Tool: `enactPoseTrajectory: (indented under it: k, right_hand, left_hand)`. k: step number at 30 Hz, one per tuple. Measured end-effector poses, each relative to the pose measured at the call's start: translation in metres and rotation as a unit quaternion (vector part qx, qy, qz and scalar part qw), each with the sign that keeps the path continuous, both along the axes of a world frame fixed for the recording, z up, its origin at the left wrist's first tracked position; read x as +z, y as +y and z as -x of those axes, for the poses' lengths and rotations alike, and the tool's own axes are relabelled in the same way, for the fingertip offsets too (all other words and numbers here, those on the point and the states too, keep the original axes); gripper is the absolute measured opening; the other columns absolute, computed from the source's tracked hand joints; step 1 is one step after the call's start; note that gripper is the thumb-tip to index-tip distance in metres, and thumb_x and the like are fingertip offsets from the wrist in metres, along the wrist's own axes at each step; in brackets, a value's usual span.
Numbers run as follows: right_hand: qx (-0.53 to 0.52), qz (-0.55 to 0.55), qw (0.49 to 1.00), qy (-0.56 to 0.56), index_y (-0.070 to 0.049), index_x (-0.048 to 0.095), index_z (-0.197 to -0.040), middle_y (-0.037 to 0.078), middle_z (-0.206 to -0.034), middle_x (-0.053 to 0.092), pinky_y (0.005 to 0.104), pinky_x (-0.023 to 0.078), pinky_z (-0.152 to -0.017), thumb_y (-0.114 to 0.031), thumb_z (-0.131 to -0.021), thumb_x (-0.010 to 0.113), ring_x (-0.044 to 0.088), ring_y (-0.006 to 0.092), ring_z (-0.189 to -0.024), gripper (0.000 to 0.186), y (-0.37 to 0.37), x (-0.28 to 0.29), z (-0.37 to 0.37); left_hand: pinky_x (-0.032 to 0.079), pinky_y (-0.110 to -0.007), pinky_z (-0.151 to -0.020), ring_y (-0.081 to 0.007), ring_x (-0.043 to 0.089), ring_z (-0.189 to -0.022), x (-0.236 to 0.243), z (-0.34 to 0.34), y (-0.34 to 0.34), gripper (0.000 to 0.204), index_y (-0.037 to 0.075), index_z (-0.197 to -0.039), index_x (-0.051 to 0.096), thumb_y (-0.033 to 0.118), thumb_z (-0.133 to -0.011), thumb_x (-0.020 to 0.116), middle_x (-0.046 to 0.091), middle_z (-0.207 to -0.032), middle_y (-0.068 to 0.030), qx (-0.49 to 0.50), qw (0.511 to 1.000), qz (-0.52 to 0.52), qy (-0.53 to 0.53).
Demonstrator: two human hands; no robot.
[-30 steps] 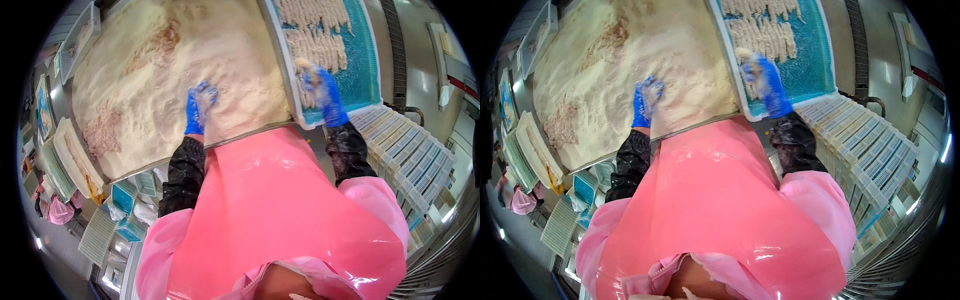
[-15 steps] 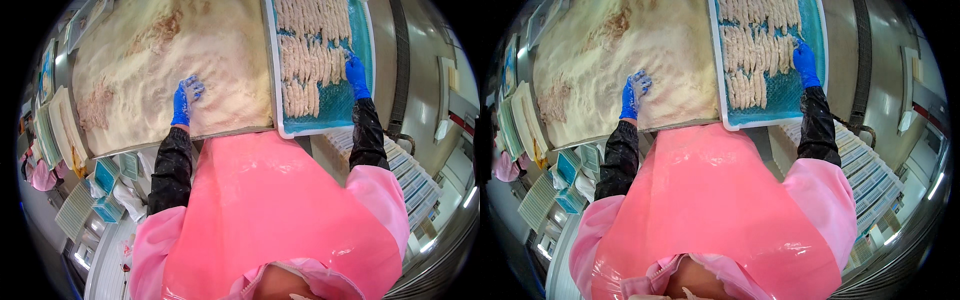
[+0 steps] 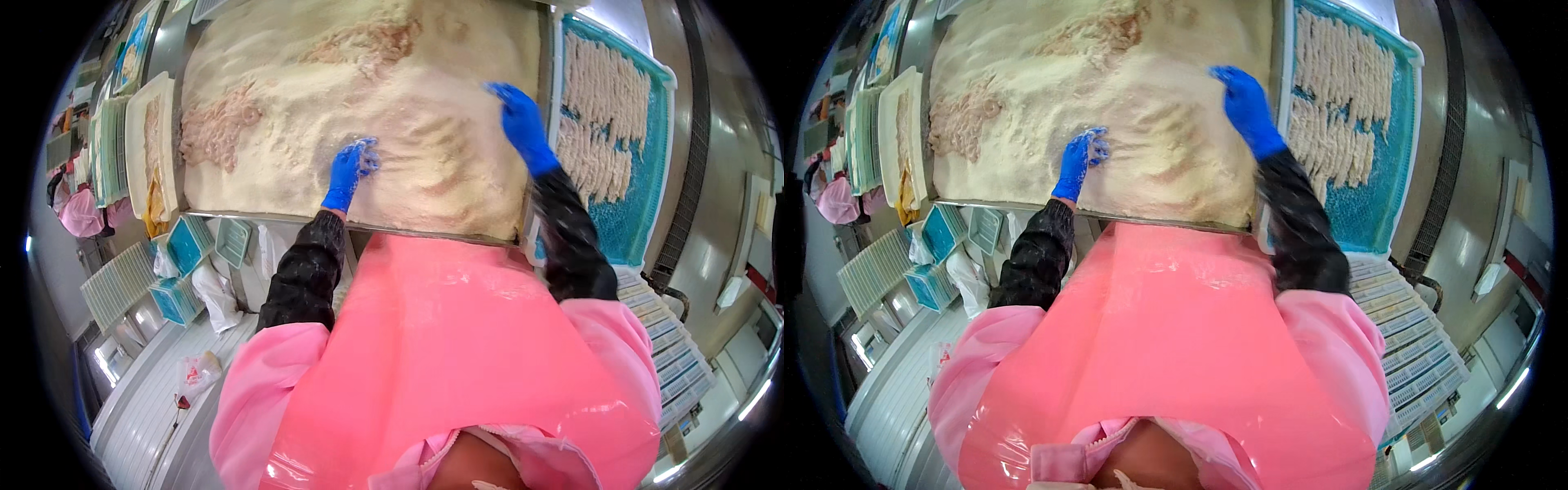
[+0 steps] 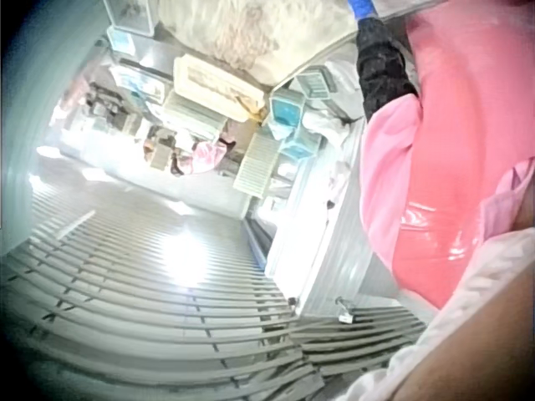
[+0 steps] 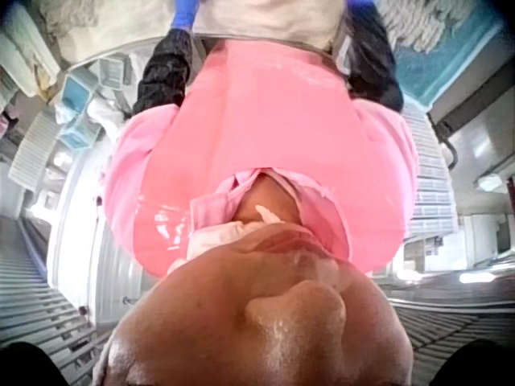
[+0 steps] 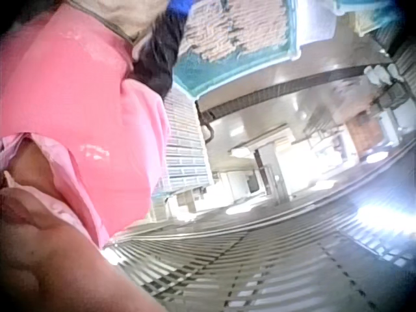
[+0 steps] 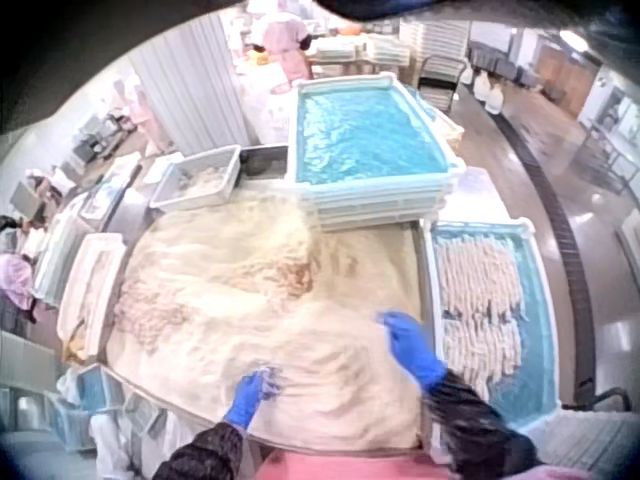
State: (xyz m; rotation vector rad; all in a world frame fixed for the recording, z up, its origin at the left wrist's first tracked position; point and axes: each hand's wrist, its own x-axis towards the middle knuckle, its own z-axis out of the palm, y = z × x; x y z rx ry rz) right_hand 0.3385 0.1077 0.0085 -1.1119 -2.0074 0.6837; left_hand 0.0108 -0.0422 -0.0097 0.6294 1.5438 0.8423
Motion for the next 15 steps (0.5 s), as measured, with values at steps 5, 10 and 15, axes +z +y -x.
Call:
enactPoseTrajectory:
  k: [5,10,15]
  right_hand:
    - [0.021,0.043,0.998,-0.029,-0.01,0.053,-0.122,0.017,-0.119,0.054,0.0407,0.038,-0.095,-0.014,-0.083,0.058,0.05,0.0342,-0.11,0.039,-0.01,-0.109,0.127]
    - [-0.062,0.127,0.975,0.172,-0.009,0.058,-0.113,0.015,-0.108,0.06,0.0403,0.042,-0.09,-0.013,-0.082,0.058,0.055,0.0324,-0.102,0.031,0.067,-0.09,0.169]
    - [-0.014,-0.151,0.96,-0.235,-0.013,0.061,-0.108,0.01,-0.11,0.056,0.043,0.04,-0.085,-0.019,-0.074,0.063,0.051,0.0297,-0.102,0.034,0.136,-0.044,0.186]
  left_hand:
    - [0.046,-0.026,-0.056,-0.0195,0.062,-0.067,0.0,0.02,0.015,0.041,0.003,-0.103,0.062,0.038,-0.092,0.043,0.065,-0.08,-0.0095,0.014,0.987,0.074,-0.14]
    - [0.047,-0.028,-0.054,-0.0191,0.062,-0.065,0.003,0.021,0.022,0.037,0.003,-0.1,0.063,0.034,-0.091,0.046,0.065,-0.082,-0.01,0.008,0.974,0.123,-0.191]
    - [0.046,-0.027,-0.054,-0.0168,0.061,-0.063,-0.013,0.027,0.014,0.037,0.003,-0.101,0.063,0.034,-0.092,0.044,0.065,-0.079,-0.0091,-0.009,0.973,0.083,-0.216]
